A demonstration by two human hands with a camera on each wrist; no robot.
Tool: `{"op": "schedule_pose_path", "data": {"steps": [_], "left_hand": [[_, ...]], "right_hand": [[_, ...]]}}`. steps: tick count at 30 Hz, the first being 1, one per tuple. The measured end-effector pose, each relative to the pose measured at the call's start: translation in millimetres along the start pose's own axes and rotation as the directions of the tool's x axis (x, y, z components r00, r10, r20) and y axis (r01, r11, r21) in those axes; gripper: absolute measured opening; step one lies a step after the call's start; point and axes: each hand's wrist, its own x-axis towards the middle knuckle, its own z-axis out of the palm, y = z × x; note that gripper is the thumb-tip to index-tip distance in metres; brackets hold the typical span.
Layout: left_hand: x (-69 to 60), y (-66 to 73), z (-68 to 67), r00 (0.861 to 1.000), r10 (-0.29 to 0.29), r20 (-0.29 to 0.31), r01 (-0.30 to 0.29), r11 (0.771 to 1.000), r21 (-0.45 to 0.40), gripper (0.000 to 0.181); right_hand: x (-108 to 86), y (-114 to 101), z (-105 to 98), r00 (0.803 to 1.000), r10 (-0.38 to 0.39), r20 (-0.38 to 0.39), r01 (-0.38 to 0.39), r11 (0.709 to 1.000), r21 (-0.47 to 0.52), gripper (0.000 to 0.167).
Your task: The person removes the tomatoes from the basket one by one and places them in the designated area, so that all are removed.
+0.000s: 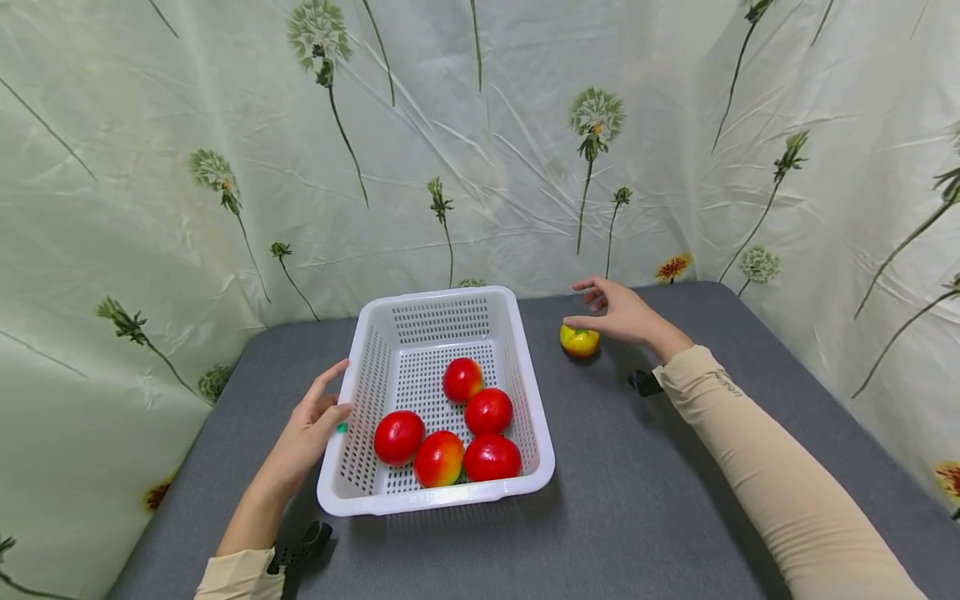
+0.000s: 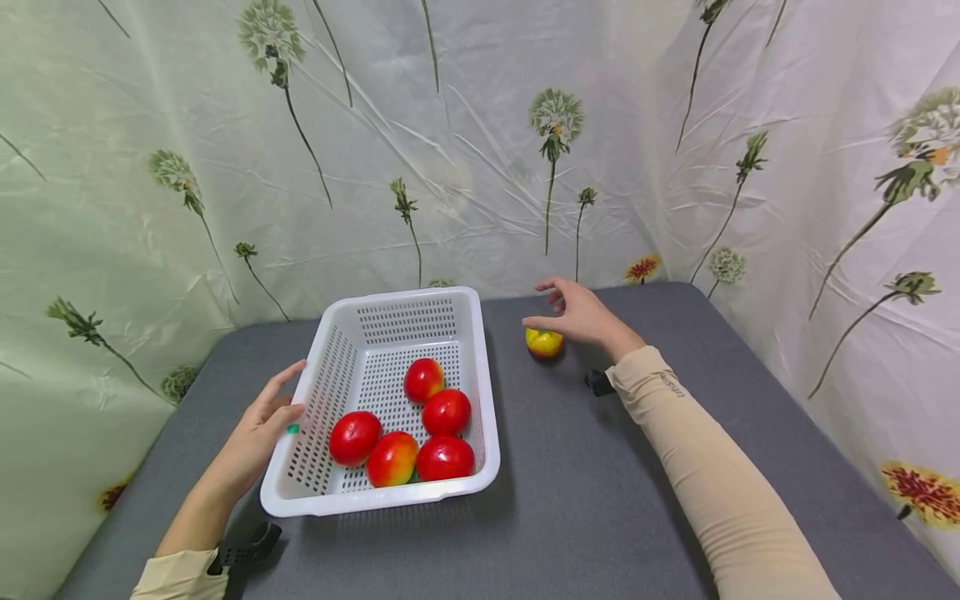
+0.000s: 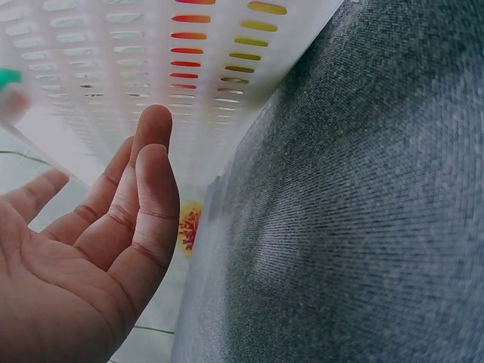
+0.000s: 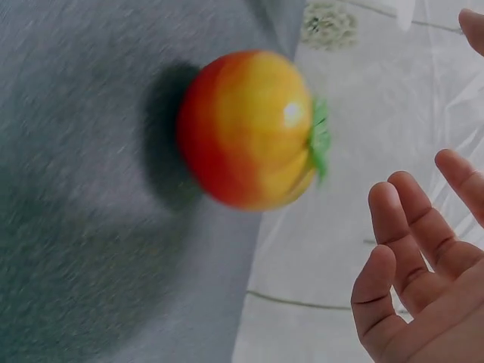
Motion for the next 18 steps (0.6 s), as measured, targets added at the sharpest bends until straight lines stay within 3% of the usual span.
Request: {"op": "schedule_pose_path", "data": {"steps": [18], "left_hand": [[-0.9,-0.1,-0.5,1.0,-0.001,0.003,0.001,1.0,-0.008,0.067]], "right_hand": [[4.5,-42,0,0.997,-0.08,0.02,0.08,0.997,0.011,0.071]]}}
